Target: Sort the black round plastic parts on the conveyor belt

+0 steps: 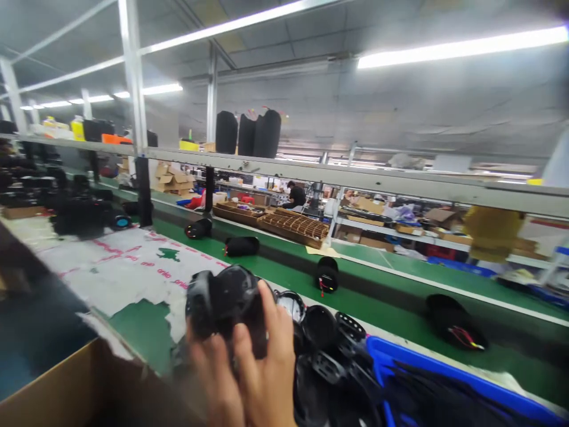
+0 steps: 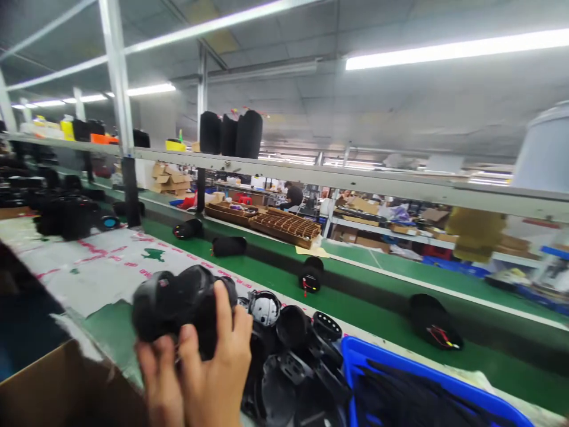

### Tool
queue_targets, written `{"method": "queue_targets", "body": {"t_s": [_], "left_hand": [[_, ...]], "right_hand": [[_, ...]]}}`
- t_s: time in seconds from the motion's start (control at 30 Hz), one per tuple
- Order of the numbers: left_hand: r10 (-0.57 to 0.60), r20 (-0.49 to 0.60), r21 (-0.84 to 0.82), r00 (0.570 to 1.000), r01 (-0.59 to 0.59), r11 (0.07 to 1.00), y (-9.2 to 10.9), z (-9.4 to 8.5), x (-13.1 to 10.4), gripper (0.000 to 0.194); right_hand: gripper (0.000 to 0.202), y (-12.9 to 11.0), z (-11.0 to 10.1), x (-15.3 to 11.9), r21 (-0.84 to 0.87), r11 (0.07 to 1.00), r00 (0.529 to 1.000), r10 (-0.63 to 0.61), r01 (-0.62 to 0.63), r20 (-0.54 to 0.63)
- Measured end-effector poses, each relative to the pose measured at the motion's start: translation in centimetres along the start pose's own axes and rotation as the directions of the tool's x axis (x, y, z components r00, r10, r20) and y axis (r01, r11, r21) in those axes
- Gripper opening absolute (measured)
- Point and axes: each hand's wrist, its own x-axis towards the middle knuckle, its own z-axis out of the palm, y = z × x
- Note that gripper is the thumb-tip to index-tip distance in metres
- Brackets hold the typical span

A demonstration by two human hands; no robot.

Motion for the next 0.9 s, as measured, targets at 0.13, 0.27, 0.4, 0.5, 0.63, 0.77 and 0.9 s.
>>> {"method": "queue_targets", "body": {"t_s": [0.13,0.27,0.4,0.5,0.63,0.77,0.9], "left_hand": [[-0.036,0.129,-0.232,0.991,0.065,0.971,1.8,4.6,0.1,0.058],[0.005,0.169,-0.241,0.986,0.036,0.97,1.6,8.1,0.7,0.057],[0.04,-0.007,-0.18,0.999,-0.04,0.983,0.6,9.6,1.3,0.07],[0.099,-0.116,-0.157,0.988,-0.117,0.981,0.0,10.1,1.6,0.076],[0.169,-0.201,-0.11,0.965,-0.193,0.975,0.1,10.2,2.0,0.064],[0.204,-0.234,-0.035,0.951,-0.218,0.975,0.3,10.1,2.6,0.056],[0.243,-0.24,0.041,0.94,-0.241,0.97,0.7,10.0,3.0,0.06]], "right_hand": [[0.059,4.1,-3.7,2.3,0.109,0.977,0.97,0.2,-0.185,-0.14],[0.066,6.2,-4.5,3.8,0.092,0.945,0.943,0.321,-0.313,-0.084],[0.062,5.8,-4.4,4.5,0.029,0.933,0.932,0.36,-0.359,-0.039],[0.058,5.1,-5.2,4.8,-0.031,0.92,0.92,0.391,-0.39,0.036],[0.061,4.3,-7.7,6.1,-0.123,0.917,0.896,0.397,-0.379,0.199],[0.056,3.2,-10.6,7.9,-0.248,0.908,0.871,0.401,-0.337,0.283],[0.035,1.6,-13.3,7.8,-0.359,0.888,0.863,0.402,-0.286,0.306]]}}
